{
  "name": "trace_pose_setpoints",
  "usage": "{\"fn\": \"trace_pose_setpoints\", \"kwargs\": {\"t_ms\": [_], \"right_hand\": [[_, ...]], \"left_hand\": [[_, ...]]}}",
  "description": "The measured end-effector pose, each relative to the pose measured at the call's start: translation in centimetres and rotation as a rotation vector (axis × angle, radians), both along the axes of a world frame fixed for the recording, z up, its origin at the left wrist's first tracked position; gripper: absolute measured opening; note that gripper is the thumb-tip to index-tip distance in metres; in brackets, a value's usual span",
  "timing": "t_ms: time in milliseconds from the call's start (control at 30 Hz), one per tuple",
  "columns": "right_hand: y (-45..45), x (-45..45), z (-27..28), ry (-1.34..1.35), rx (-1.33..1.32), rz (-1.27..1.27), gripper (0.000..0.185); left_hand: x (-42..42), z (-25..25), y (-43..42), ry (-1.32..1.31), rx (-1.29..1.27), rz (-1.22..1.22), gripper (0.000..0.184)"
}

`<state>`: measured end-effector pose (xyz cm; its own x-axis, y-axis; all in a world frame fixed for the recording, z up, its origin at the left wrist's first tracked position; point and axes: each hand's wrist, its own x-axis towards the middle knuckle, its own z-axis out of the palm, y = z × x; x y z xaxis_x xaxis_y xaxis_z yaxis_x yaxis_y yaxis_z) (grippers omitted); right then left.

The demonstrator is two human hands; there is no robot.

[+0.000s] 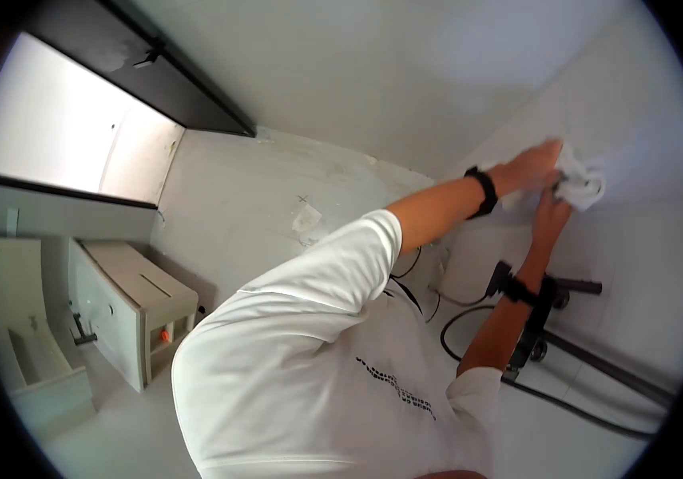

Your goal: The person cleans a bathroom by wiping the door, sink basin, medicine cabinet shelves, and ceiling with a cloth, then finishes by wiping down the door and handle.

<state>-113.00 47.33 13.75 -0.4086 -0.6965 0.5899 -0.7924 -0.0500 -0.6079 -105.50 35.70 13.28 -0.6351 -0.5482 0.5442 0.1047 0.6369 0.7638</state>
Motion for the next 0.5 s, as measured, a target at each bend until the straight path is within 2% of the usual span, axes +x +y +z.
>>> {"fn": "trace_pose_setpoints", "kwargs": {"t_ms": [33,67,100,133,167,200,233,267,300,333,400,433,467,500], "right_hand": [[0.5,0.6,-2.3,-0.125,0.051,0.048,0.04],[1.7,0.6,-5.5,-0.247,0.099,0.096,0.039],[2.8,-2.0,-11.3,-0.227,0.284,0.139,0.039],[4.3,-0.3,-13.4,-0.214,0.335,0.128,0.043],[5.4,1.0,-16.9,-0.263,0.251,0.134,0.047],[6.6,4.7,-15.1,-0.344,0.392,0.166,0.042],[7.7,5.8,-17.7,-0.488,0.484,0.191,0.044],[8.3,7.6,-18.2,-0.57,0.524,0.235,0.047],[8.3,10.0,-18.1,-0.653,0.571,0.284,0.05],[7.4,13.1,-16.7,-0.625,0.588,0.359,0.055],[5.8,18.3,-13.5,-0.575,0.629,0.507,0.064],[4.0,19.8,-12.3,-0.249,0.53,0.584,0.065],[2.4,21.9,-11.5,0.063,0.429,0.643,0.066],[0.2,21.8,-13.7,0.043,0.391,0.706,0.067]], "left_hand": [[1.4,-1.9,0.2,-0.057,0.047,-0.095,0.041],[1.8,-6.8,0.7,0.007,-0.17,-0.031,0.042],[4.5,-7.3,1.7,-0.177,-0.048,-0.097,0.05],[7.4,-8.6,2.1,-0.296,0.003,-0.147,0.058],[9.4,-13.6,2.6,-0.156,-0.107,-0.09,0.06],[15.1,-8.8,3.6,-0.401,0.163,-0.192,0.046],[19.0,-7.8,3.7,-0.443,0.236,-0.245,0.045],[21.8,-7.6,3.8,-0.481,0.315,-0.295,0.045],[23.8,-9.8,4.2,-0.424,0.312,-0.278,0.043],[25.9,-11.9,4.3,-0.369,0.311,-0.259,0.042],[30.2,-10.6,4.0,-0.4,0.403,-0.197,0.042],[31.8,-9.8,4.2,-0.413,0.458,-0.171,0.042],[33.0,-9.0,4.0,-0.259,0.507,-0.152,0.043],[34.1,-8.2,3.5,-0.112,0.563,-0.143,0.043]]}}
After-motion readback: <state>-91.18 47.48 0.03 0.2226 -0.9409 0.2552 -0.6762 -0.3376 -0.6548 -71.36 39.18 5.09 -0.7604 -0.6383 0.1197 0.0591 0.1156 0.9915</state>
